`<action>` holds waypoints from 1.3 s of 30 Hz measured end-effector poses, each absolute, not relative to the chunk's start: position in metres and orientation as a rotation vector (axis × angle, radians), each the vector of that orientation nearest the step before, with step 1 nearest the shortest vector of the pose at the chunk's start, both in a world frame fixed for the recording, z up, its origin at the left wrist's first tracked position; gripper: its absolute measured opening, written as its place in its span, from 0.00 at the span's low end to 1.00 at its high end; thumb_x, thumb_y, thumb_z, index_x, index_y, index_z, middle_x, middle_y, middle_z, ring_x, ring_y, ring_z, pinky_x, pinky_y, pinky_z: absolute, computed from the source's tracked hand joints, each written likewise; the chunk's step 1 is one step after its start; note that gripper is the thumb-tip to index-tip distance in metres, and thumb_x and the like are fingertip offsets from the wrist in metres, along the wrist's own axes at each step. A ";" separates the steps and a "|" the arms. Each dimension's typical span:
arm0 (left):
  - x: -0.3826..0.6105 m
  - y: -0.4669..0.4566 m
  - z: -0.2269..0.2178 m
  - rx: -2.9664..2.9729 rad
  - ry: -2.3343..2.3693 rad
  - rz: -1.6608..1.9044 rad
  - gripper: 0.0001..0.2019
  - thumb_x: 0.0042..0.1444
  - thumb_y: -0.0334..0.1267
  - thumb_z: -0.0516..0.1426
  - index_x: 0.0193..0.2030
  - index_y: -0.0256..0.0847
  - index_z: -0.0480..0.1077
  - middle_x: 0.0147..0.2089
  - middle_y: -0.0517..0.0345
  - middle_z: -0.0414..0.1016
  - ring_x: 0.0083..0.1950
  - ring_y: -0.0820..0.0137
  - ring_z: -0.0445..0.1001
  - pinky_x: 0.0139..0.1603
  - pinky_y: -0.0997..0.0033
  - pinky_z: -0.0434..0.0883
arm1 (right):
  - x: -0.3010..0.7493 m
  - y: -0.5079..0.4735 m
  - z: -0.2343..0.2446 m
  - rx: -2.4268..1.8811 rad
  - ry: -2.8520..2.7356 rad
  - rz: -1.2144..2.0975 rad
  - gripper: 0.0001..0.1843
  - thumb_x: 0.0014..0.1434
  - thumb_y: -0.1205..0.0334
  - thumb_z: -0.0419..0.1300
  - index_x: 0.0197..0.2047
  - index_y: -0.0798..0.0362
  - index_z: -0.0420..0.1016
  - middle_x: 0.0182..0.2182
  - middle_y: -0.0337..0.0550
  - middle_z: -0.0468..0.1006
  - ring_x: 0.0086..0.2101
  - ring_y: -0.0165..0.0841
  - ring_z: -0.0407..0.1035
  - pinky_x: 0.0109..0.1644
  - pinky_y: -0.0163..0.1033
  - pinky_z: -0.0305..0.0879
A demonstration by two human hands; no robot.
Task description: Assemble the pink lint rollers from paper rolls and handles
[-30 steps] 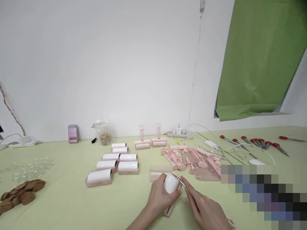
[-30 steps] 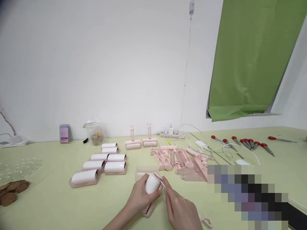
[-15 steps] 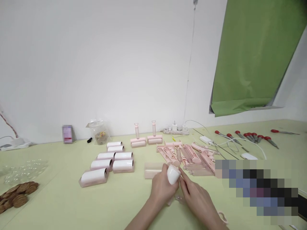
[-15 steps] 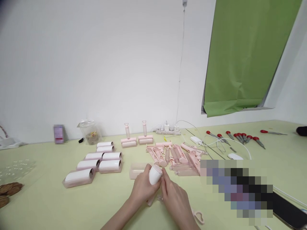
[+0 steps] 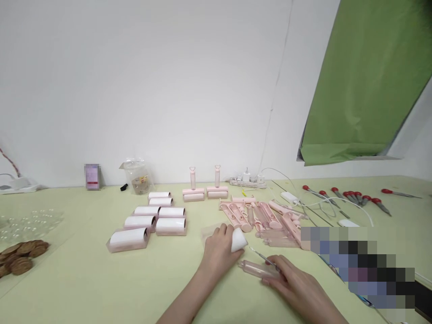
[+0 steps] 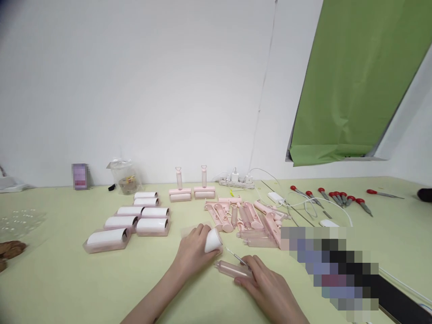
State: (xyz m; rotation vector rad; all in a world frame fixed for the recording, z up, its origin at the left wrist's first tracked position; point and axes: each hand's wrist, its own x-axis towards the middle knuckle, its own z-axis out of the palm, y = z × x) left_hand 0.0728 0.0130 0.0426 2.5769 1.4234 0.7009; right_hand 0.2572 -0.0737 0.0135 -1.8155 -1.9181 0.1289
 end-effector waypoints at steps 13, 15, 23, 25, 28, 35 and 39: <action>0.029 0.033 0.047 2.569 1.777 0.855 0.21 0.52 0.46 0.52 0.53 0.46 0.58 0.38 0.57 0.70 0.40 0.64 0.68 0.32 0.73 0.62 | 0.187 -0.026 0.055 -1.479 -1.827 0.088 0.17 0.59 0.54 0.41 0.41 0.45 0.68 0.26 0.36 0.76 0.21 0.30 0.68 0.23 0.32 0.61; 0.030 0.032 0.046 2.570 1.778 0.858 0.21 0.51 0.45 0.52 0.53 0.47 0.58 0.37 0.57 0.70 0.40 0.65 0.68 0.32 0.73 0.62 | 0.187 -0.025 0.053 -1.487 -1.835 0.061 0.17 0.59 0.55 0.41 0.42 0.45 0.68 0.26 0.36 0.77 0.20 0.30 0.68 0.23 0.32 0.61; 0.030 0.028 0.047 2.599 1.809 0.789 0.20 0.50 0.44 0.54 0.51 0.47 0.60 0.35 0.57 0.70 0.39 0.65 0.68 0.28 0.73 0.61 | 0.190 -0.024 0.047 -1.563 -1.894 -0.059 0.14 0.59 0.57 0.44 0.40 0.44 0.70 0.36 0.36 0.77 0.25 0.28 0.71 0.23 0.30 0.63; 0.029 0.028 0.047 2.603 1.816 0.767 0.20 0.50 0.43 0.54 0.51 0.47 0.60 0.35 0.57 0.70 0.39 0.65 0.68 0.28 0.74 0.61 | 0.189 -0.023 0.045 -1.590 -1.880 -0.130 0.14 0.58 0.58 0.45 0.39 0.44 0.71 0.35 0.35 0.77 0.23 0.28 0.71 0.22 0.30 0.62; 0.027 0.029 0.047 2.610 1.835 0.718 0.21 0.50 0.42 0.55 0.52 0.48 0.59 0.35 0.57 0.70 0.39 0.65 0.68 0.29 0.74 0.61 | 0.187 -0.022 0.039 -1.594 -1.889 -0.295 0.15 0.58 0.58 0.45 0.39 0.44 0.72 0.34 0.35 0.77 0.24 0.28 0.72 0.20 0.30 0.60; 0.027 0.029 0.050 2.587 1.946 0.610 0.20 0.50 0.40 0.55 0.51 0.50 0.60 0.35 0.56 0.70 0.39 0.64 0.68 0.28 0.74 0.61 | 0.186 -0.016 0.027 -1.629 -1.906 -0.476 0.17 0.59 0.60 0.43 0.40 0.47 0.72 0.31 0.38 0.77 0.23 0.30 0.71 0.18 0.31 0.55; 0.027 0.029 0.050 2.557 1.947 0.667 0.22 0.49 0.42 0.55 0.52 0.50 0.59 0.36 0.56 0.70 0.40 0.63 0.68 0.28 0.74 0.61 | 0.192 -0.014 0.028 -1.642 -1.733 -0.179 0.13 0.58 0.57 0.45 0.41 0.45 0.69 0.33 0.37 0.76 0.25 0.31 0.71 0.22 0.32 0.59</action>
